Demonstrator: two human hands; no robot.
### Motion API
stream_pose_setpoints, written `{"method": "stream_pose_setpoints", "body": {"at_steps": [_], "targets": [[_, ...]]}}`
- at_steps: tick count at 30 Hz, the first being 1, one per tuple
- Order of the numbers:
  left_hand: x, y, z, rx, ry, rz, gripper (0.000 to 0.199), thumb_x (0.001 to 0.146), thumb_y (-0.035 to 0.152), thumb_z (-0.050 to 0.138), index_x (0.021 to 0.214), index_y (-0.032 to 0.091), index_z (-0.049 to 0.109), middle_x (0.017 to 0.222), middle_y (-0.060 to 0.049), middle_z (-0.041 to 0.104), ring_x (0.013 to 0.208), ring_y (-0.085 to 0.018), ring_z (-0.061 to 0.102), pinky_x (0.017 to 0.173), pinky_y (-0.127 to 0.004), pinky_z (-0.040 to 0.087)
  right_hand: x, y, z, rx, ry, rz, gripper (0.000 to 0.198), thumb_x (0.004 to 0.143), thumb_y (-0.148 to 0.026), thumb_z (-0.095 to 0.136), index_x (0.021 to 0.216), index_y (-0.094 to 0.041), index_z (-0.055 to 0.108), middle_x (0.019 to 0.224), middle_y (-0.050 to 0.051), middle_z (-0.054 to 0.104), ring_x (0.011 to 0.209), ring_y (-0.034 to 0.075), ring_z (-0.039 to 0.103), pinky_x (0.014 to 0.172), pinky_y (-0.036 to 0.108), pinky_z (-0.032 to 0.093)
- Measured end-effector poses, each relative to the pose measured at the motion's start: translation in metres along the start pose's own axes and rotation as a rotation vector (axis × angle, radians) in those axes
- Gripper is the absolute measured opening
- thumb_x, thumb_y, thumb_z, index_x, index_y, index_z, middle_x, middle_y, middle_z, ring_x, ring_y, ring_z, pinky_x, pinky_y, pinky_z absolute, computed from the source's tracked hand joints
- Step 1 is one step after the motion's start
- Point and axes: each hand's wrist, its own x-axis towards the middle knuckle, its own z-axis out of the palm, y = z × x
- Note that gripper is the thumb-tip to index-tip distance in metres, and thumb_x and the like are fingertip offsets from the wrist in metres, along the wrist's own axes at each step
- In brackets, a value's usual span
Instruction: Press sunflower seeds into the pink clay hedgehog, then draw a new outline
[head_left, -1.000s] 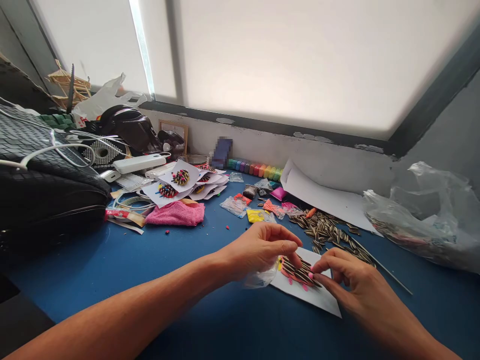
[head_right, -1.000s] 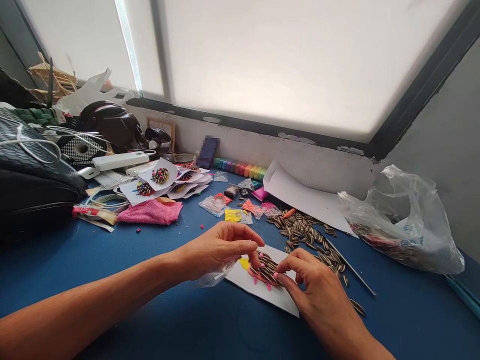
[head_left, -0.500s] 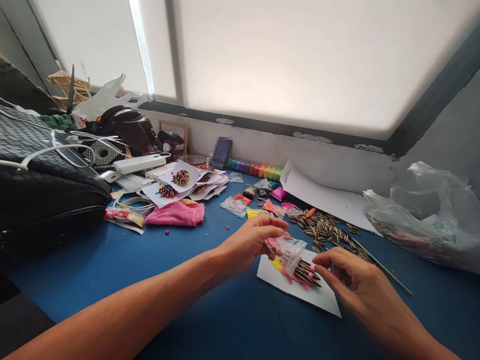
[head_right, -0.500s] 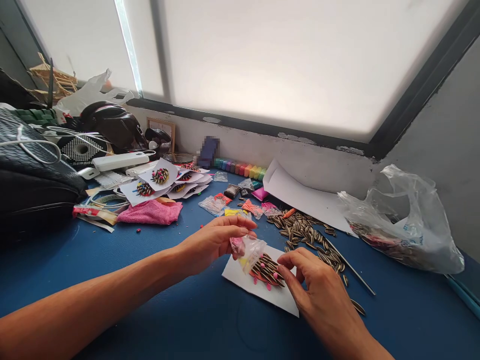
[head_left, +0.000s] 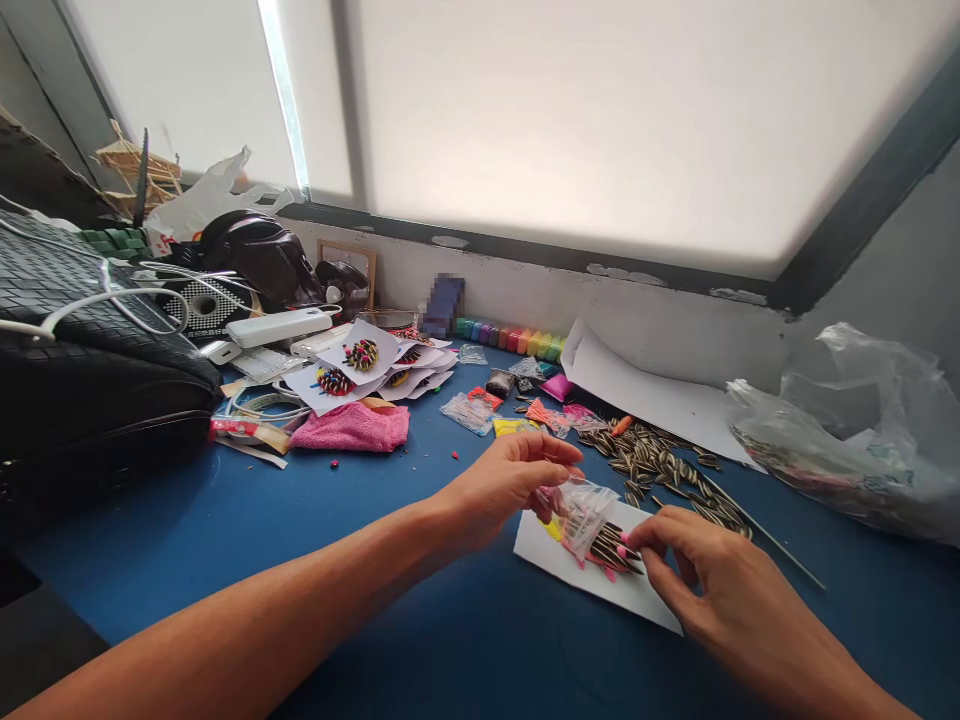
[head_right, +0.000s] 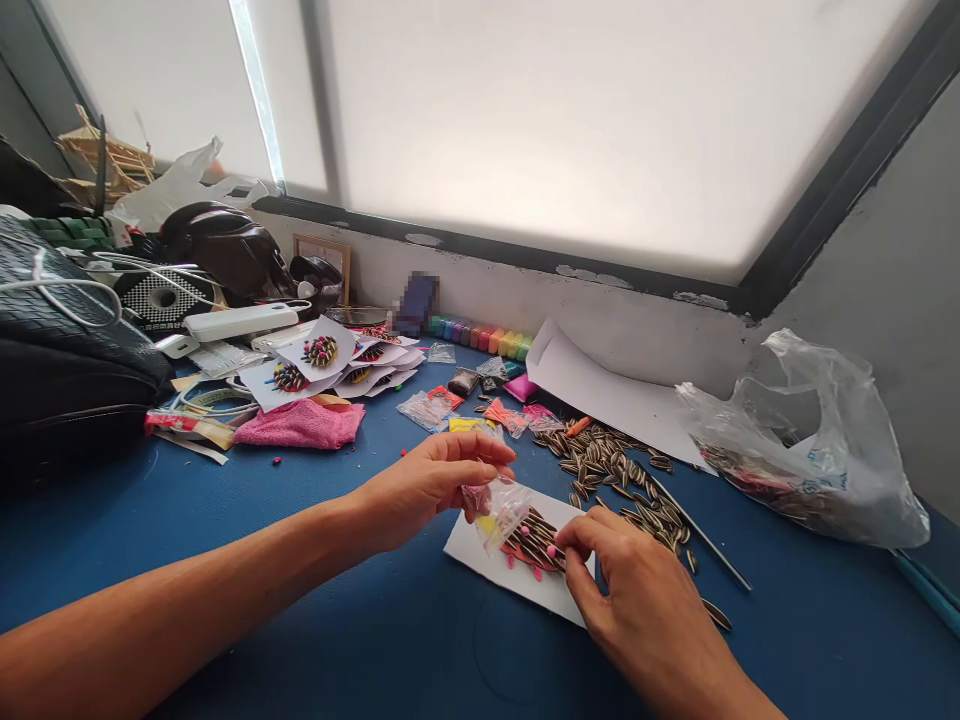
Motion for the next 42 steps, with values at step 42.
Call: {"method": "stream_pose_setpoints", "body": {"at_steps": [42], "targets": [[0.023,-0.016,-0.030,0.886,0.192,0.261,0.022,0.077,0.010,0.056,0.092,0.014,0.071,0.096,-0.005,0.071,0.084,-0.017,0.061,0.079,-0.028,0.048,0.021,0.034,-0.001,0.377,0.251,0.385,0.059,0.077,-0.055,0.049,0.116,-0.011,0.057,0.059,0.001,0.060,0.052,0.019,0.056,0.054,0.032,0.044]]}}
